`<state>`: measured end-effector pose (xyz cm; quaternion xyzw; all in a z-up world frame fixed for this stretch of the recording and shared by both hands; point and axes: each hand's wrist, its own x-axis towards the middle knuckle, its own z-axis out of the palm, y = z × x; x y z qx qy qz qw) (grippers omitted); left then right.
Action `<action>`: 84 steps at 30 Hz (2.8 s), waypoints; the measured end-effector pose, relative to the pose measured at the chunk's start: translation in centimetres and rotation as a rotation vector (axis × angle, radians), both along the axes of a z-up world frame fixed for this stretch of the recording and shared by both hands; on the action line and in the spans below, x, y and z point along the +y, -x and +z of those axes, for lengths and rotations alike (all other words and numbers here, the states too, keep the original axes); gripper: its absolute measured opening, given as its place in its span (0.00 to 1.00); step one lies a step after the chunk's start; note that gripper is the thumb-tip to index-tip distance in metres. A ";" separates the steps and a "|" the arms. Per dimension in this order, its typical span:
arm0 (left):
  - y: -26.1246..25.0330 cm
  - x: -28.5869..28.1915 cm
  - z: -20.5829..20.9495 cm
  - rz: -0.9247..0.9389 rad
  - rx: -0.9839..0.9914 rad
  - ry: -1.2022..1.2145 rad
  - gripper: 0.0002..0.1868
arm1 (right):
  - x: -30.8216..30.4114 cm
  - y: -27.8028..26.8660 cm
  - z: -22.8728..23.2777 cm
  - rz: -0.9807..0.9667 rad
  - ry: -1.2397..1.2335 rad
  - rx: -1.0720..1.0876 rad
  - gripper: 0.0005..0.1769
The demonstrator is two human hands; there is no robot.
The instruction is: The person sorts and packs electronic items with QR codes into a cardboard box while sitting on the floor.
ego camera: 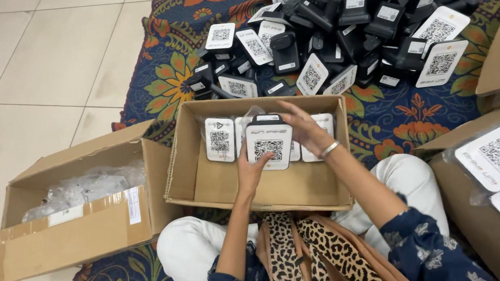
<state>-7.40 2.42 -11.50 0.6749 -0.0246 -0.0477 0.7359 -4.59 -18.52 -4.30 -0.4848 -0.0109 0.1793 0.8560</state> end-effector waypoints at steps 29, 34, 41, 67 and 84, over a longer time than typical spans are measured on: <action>1.3 3.0 -1.1 0.525 -0.268 -0.033 0.29 | 1.1 3.1 -7.8 -0.748 -0.146 -0.001 0.19; -0.7 5.7 6.6 0.464 -0.284 -0.257 0.37 | 0.2 2.5 -7.5 -0.674 -0.365 0.224 0.23; -1.9 6.4 18.4 0.288 -0.748 -1.019 0.44 | -1.0 1.6 -13.4 -0.508 -0.608 0.168 0.16; -3.2 1.7 16.6 -0.245 -0.797 -0.996 0.55 | 1.8 4.0 -4.6 -0.424 -0.121 0.028 0.24; 1.4 -4.9 11.5 -0.306 -0.598 -1.236 0.47 | 3.1 4.1 -8.2 -0.434 0.477 -0.243 0.21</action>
